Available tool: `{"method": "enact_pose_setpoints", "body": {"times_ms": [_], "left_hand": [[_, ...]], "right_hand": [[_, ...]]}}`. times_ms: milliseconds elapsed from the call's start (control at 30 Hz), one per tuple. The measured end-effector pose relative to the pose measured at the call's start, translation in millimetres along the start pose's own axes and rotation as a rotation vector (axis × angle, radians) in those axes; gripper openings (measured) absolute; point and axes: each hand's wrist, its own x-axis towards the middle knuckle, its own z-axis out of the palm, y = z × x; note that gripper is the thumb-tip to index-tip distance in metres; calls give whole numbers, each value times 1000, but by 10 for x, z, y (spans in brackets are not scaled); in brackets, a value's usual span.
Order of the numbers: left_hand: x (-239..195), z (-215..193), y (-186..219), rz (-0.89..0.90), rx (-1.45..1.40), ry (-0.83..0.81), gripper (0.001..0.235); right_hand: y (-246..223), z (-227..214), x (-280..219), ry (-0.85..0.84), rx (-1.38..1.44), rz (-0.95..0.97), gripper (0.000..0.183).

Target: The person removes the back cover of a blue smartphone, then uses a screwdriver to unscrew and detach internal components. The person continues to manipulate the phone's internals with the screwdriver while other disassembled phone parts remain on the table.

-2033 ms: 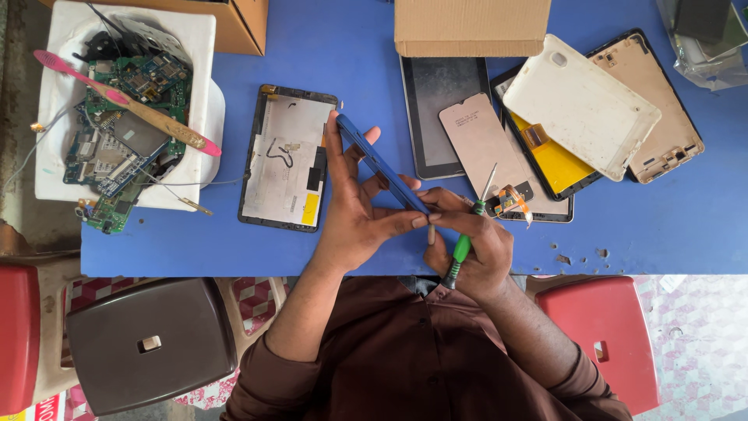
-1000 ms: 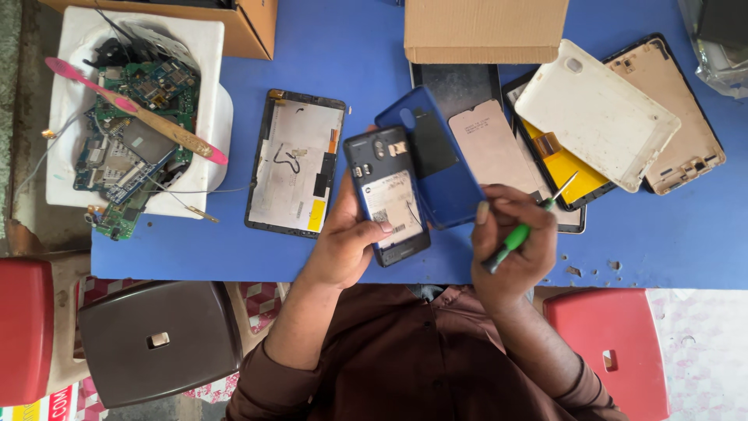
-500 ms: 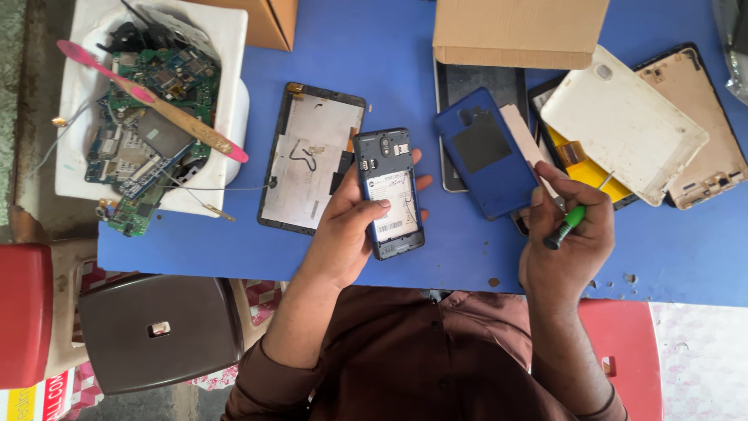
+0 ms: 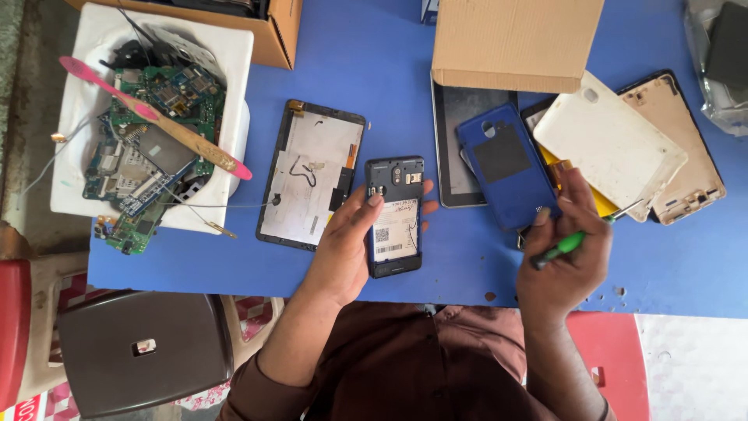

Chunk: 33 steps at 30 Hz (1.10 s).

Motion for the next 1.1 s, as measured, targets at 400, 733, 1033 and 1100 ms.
{"method": "enact_pose_setpoints", "body": {"times_ms": [400,733,1033,1100], "left_hand": [[-19,-57,-63,71,-1,-18,59],[-64,-67,-99,122,-29,-4,62],[-89,-32,-121,168,53,32,62],[-90,-37,-116,179,50,32,61]], "right_hand": [[-78,71,-33,-120,-548,-309,13],[-223,352,107,-572,-615,-297,31],[-180,324,155,-542,-679,-284,24],[-158,304,157,-552,-687,-280,26]]}}
